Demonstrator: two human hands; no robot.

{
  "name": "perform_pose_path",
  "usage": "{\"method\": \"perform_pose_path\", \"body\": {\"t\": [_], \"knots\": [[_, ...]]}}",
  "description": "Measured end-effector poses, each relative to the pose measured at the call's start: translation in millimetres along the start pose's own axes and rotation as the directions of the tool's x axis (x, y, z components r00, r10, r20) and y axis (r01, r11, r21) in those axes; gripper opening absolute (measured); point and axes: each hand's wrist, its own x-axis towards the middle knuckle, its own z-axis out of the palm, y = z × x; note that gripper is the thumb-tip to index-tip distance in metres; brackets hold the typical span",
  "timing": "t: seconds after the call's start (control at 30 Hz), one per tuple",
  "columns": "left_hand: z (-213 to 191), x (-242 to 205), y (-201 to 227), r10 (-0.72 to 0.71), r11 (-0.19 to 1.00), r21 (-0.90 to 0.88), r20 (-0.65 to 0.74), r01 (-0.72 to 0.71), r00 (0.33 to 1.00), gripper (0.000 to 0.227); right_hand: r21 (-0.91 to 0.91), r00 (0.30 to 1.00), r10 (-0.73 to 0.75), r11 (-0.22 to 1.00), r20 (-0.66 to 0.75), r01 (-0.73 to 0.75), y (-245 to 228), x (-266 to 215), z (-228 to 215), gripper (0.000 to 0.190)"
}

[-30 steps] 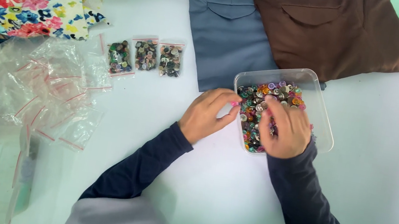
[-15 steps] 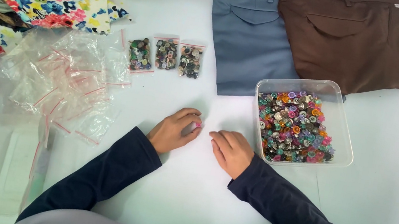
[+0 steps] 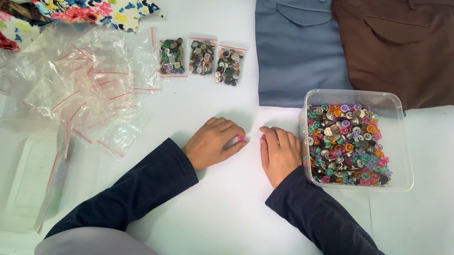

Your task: Sorting colorful buttons from a container and placing them into small plastic bags

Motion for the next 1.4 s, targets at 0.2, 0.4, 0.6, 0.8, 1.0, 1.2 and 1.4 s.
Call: {"method": "perform_pose_path", "body": {"t": [0.2,0.4,0.6,0.8,1.0,1.2,1.4], "knots": [[6.2,2.3,-0.7,0.0,0.999,0.045,0.006,0.0,1.0,0.012,-0.015,1.0,0.011,1.0,0.005,-0.011,0.0,-1.0,1.9,0.019],[5.8,3.1,-0.8,-0.029,0.997,0.065,0.017,0.028,0.999,0.02,0.001,0.999,0.041,0.999,0.028,-0.041,0.5,-2.7,3.4,0.028],[6.8,3.1,4.6,0.05,0.994,0.1,-0.078,-0.043,0.996,0.035,0.168,0.955,-0.05,0.981,-0.291,0.102,-42.0,17.3,-46.6,0.025],[27.8,36.6,61.4,0.258,0.965,0.081,-0.149,-0.248,0.954,0.034,0.102,0.724,-0.22,0.922,-0.654,0.373,2.3,-37.9,-59.6,0.015],[34.5,117.2,125.6,0.179,0.967,0.194,-0.047,-0.167,0.983,0.061,0.14,0.94,0.078,0.99,-0.332,-0.033,63.5,39.4,-146.9,0.042],[99.4,157.5,101.8,-0.19,0.878,0.478,0.401,-0.028,0.896,0.078,0.241,0.814,0.293,0.856,0.502,-0.457,148.2,-5.3,-112.4,0.121],[153.0,164.4,104.2,-0.332,0.824,0.563,0.572,-0.065,0.75,0.099,-0.089,0.725,0.356,0.921,0.59,-0.379,142.6,-13.6,-90.9,0.114]]}}
